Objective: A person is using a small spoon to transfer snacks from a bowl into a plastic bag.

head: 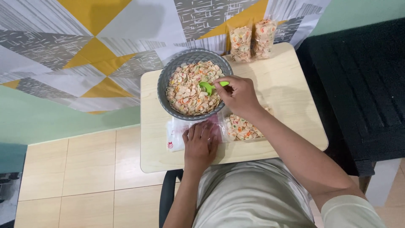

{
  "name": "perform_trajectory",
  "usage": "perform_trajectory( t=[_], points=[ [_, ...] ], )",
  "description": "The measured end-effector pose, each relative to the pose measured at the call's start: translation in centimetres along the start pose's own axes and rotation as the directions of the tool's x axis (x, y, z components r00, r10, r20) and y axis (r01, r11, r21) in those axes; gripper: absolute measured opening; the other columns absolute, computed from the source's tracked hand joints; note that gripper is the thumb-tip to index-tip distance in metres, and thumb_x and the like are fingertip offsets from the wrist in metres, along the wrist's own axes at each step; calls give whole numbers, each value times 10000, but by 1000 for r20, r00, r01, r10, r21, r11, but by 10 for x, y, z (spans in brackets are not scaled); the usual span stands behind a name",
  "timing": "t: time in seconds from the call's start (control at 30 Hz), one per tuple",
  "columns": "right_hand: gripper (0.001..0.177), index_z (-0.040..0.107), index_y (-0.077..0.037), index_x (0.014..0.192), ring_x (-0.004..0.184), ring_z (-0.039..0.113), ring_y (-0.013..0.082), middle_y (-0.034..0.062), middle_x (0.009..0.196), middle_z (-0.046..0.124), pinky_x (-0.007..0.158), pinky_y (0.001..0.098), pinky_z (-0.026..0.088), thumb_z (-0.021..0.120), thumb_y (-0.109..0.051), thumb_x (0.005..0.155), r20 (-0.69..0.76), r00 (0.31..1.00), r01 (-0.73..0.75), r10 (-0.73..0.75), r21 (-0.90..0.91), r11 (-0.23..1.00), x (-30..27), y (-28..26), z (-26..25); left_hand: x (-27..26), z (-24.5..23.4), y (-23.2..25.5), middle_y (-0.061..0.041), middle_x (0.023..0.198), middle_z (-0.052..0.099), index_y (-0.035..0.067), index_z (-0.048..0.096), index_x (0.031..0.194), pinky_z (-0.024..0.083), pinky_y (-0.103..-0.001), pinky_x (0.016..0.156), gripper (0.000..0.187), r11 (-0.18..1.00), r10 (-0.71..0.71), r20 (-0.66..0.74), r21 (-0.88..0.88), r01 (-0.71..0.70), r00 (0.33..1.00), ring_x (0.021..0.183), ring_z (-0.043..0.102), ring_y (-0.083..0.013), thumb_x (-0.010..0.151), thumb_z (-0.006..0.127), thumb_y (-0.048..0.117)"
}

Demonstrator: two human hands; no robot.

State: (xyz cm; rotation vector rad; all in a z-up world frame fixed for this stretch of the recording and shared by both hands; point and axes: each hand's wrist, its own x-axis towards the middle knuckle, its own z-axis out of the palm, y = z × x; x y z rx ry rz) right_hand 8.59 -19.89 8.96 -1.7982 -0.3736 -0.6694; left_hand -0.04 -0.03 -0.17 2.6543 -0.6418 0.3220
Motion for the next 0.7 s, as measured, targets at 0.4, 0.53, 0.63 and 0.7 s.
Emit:
perform_trajectory(
  t=[0.4,0.53,0.63,0.7],
  points=[
    [127,738,3,1017,582,646,87,69,675,656,542,168,543,637,-71,1039,-190,858,-391,477,361,847,12,15,-39,-2,4,-4,-50,1308,579,225,619,1297,391,-565,1068,351,1000,16,-16,11,-16,1000,1311,503,-284,972,569,347],
    [127,753,16,1021,558,639,98,84,666,650,487,155,491,647,-54,1035,-210,846,-388,489,384,838,12,7,-47,-1,0,0,-46,1290,588,239,621,1285,400,-555,1066,338,1000,17,-42,11,-17,999,1297,517,-273,979,551,362],
    [140,755,31,1025,552,625,108,96,661,638,470,161,459,635,-41,1029,-203,838,-406,507,390,827,9,-9,-55,0,-2,2,-41,1293,583,232,618,1291,406,-556,1056,341,1000,22,-36,14,-22,999,1294,517,-272,981,547,354],
    [121,752,18,1039,579,639,112,87,674,637,497,162,481,652,-47,1031,-200,827,-433,526,370,822,3,-21,-65,-1,-2,2,-48,1282,583,225,620,1281,411,-552,1050,339,999,28,-51,28,-27,998,1284,523,-275,979,547,361]
  ],
)
